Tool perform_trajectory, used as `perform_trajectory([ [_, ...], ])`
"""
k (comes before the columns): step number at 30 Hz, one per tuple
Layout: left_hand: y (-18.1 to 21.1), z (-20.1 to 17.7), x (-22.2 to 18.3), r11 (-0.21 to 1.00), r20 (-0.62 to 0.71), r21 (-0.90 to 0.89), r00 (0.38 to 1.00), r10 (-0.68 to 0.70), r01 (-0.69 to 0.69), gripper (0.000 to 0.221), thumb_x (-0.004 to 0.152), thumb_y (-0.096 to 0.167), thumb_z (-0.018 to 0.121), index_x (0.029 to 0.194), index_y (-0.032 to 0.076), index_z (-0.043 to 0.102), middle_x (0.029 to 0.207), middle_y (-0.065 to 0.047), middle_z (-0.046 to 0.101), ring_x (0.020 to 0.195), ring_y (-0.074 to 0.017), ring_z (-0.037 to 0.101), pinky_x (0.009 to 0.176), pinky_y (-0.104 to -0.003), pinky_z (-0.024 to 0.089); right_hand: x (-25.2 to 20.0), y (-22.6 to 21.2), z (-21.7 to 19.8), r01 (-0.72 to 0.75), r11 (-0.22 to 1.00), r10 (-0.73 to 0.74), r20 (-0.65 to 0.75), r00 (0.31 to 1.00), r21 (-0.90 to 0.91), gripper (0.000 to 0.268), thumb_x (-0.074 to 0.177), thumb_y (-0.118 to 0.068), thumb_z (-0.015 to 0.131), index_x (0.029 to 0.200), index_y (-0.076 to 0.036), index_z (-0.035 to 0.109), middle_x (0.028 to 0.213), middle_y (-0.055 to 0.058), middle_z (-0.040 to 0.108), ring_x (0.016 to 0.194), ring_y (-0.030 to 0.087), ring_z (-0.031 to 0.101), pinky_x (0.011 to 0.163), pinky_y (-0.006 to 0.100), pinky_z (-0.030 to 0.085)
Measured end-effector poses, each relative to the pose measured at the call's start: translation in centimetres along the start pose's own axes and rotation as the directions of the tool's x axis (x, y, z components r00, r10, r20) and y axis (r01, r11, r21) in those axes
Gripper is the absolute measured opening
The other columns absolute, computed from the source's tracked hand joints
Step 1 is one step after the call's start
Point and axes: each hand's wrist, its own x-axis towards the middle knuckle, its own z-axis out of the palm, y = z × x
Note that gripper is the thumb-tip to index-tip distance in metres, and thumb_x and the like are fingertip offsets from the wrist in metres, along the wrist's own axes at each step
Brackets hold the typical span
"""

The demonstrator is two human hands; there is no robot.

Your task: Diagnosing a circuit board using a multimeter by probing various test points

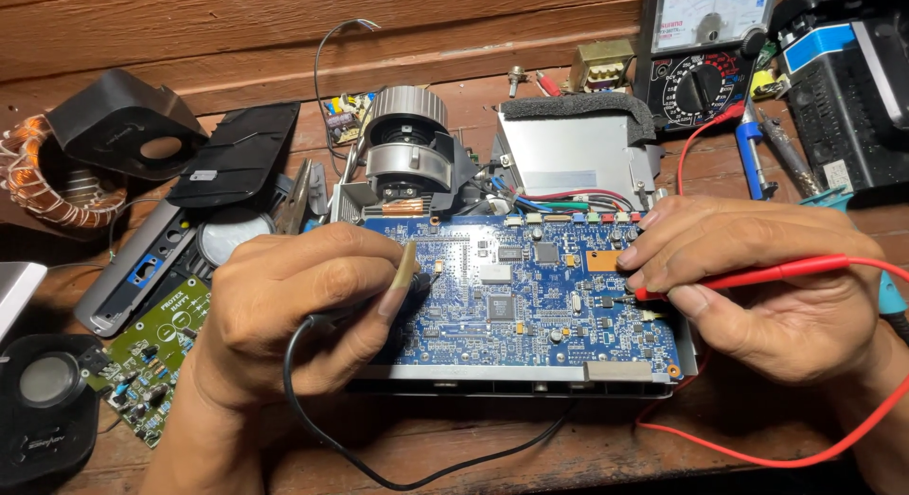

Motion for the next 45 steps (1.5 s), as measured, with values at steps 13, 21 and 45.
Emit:
perform_trajectory([
  [13,0.0,0.1,-0.1,1.000,-0.004,0.010,1.000,-0.010,0.010,0.012,0.095,0.006,0.056,0.091,0.001,0.066,0.092,-0.012,0.072,0.071,-0.0233,0.070,0.057,-0.028,0.051,1.3,-1.4,0.1,-0.033,0.999,0.032,0.028,0.999,0.021,0.021,0.092,-0.014,0.055,0.092,0.000,0.070,0.088,0.010,0.078,0.085,0.025,0.081,0.084,0.034,0.067],
  [21,0.0,0.1,-0.2,0.998,-0.012,0.060,1.000,-0.003,0.003,0.010,0.095,0.008,0.058,0.092,0.002,0.065,0.093,-0.010,0.073,0.073,-0.0220,0.070,0.056,-0.028,0.049,1.7,-1.9,0.1,-0.097,0.995,0.098,0.046,0.994,-0.011,0.017,0.093,-0.013,0.057,0.089,-0.002,0.070,0.084,0.008,0.077,0.081,0.022,0.080,0.080,0.030,0.064],
  [45,0.0,0.1,-0.4,0.996,-0.009,0.079,0.999,-0.034,0.035,0.012,0.094,0.010,0.058,0.090,0.002,0.066,0.092,-0.011,0.074,0.072,-0.0220,0.072,0.055,-0.028,0.050,2.1,-2.4,0.2,-0.074,0.996,0.076,0.044,0.996,-0.054,0.019,0.095,-0.013,0.057,0.086,-0.003,0.071,0.082,0.007,0.077,0.082,0.023,0.079,0.080,0.032,0.064],
])
